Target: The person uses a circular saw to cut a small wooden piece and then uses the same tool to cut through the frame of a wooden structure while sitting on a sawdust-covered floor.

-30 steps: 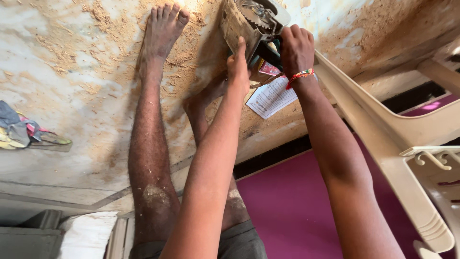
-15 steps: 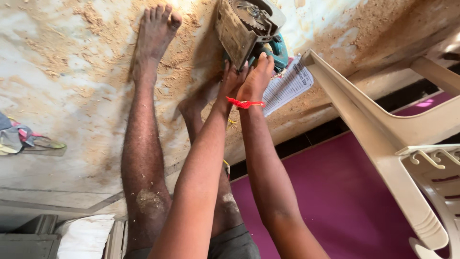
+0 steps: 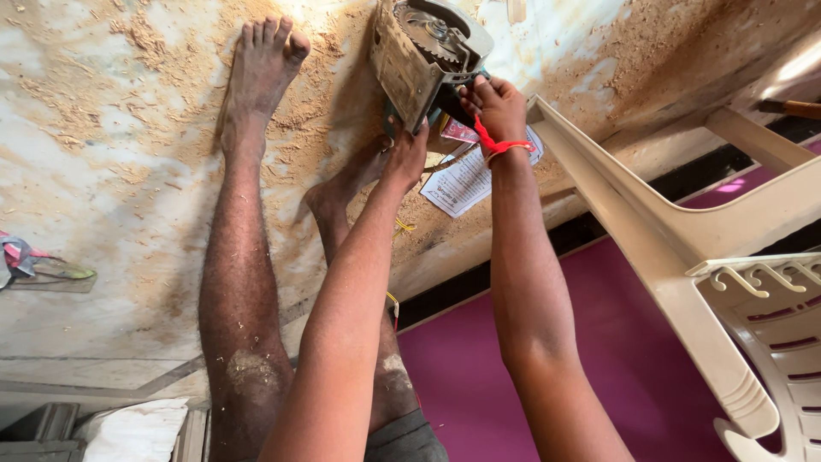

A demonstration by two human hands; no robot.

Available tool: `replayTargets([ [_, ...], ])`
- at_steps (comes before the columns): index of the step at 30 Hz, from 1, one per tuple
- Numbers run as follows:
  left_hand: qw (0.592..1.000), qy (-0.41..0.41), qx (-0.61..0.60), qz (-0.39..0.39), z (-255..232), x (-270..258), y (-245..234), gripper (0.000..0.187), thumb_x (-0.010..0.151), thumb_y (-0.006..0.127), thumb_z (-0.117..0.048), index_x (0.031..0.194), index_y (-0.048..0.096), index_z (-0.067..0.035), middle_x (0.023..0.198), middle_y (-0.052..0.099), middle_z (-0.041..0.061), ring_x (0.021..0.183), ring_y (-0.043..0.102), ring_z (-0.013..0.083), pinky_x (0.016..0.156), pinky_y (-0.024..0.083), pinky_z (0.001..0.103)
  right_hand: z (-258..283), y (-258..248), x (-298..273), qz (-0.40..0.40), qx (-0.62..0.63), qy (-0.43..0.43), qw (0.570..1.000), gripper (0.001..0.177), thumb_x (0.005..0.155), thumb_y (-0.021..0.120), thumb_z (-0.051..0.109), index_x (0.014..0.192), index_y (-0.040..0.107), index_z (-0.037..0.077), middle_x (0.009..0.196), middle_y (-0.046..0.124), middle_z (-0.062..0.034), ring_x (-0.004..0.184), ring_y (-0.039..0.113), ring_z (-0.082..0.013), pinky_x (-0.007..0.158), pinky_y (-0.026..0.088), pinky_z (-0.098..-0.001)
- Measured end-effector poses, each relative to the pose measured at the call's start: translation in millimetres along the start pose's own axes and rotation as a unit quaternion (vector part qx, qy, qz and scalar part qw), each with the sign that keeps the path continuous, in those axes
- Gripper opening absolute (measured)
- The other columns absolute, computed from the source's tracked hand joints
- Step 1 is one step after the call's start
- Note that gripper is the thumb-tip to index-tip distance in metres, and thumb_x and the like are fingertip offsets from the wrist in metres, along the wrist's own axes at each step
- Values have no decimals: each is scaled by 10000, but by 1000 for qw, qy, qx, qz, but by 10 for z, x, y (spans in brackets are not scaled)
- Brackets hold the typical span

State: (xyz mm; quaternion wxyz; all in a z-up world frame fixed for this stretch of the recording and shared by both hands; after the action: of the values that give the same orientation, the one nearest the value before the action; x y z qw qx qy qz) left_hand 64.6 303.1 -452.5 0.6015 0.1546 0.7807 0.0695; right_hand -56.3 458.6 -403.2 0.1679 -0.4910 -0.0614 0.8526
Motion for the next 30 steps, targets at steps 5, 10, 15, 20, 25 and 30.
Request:
replayTargets([
  [5, 999, -39, -19, 14, 39, 29, 3, 1051, 905, 183, -802, 1618, -164, -112, 1709, 7, 221, 1551, 145, 453, 1219, 180, 582, 59, 286, -515, -155, -145, -76, 974, 503, 957, 664, 308, 1310, 510, -15, 1169, 645, -174, 1044, 706, -269, 862, 601, -345],
  [10, 961, 104, -239, 92, 60, 26, 76, 1031, 1016, 333, -728, 1655, 33, 22, 1693, 203, 351, 1562, 242, 458, 1257, 243, 423, -193, 896, -1078, -140, -129, -77, 979, 645, 1042, 465, 504, 1454, 413, 11, 1439, 463, -190, 1338, 470, -318, 1104, 415, -437],
  [15, 954, 121, -269, 56, 68, 119, 62, 969, 1053, 391, -634, 1604, -90, 2, 1714, 41, 271, 1584, 132, 373, 1262, 210, 394, -262, 927, -1080, -23, 130, -80, 988, 676, 1059, 418, 526, 1465, 418, -15, 1489, 495, -189, 1383, 502, -346, 1178, 428, -506],
  [20, 955, 176, -234, 51, 29, 63, 38, 890, 1044, 350, -610, 1644, 79, -12, 1720, 141, 232, 1593, 138, 342, 1275, 175, 391, -264, 955, -1020, 78, 58, -96, 991, 721, 1117, 433, 489, 1585, 350, -52, 1610, 379, -244, 1496, 375, -326, 1269, 287, -451],
  [25, 987, 77, -139, 8, 140, 64, -5, 881, 1038, 316, -625, 1638, 149, -3, 1696, 170, 254, 1579, 119, 369, 1265, 156, 390, -265, 907, -1076, -39, -113, -112, 987, 728, 1091, 405, 483, 1617, 252, 3, 1665, 293, -206, 1552, 268, -301, 1265, 221, -414],
  [30, 991, 80, -103, -19, 105, 104, 11, 980, 1027, 341, -705, 1639, 79, 14, 1702, 85, 285, 1596, 95, 405, 1293, 155, 418, -228, 868, -1000, -33, -81, -97, 991, 648, 1107, 437, 436, 1551, 413, -35, 1576, 462, -233, 1478, 428, -336, 1233, 326, -436],
])
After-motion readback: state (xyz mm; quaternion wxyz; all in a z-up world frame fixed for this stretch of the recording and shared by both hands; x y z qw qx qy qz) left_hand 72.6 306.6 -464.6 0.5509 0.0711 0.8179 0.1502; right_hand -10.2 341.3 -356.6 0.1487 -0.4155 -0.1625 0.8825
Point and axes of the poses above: each hand's wrist, its own x-axis towards the middle knuckle, its own y-axis out of the palm, z = x × y, the point moved 4 cm from there along x, towards the middle knuckle
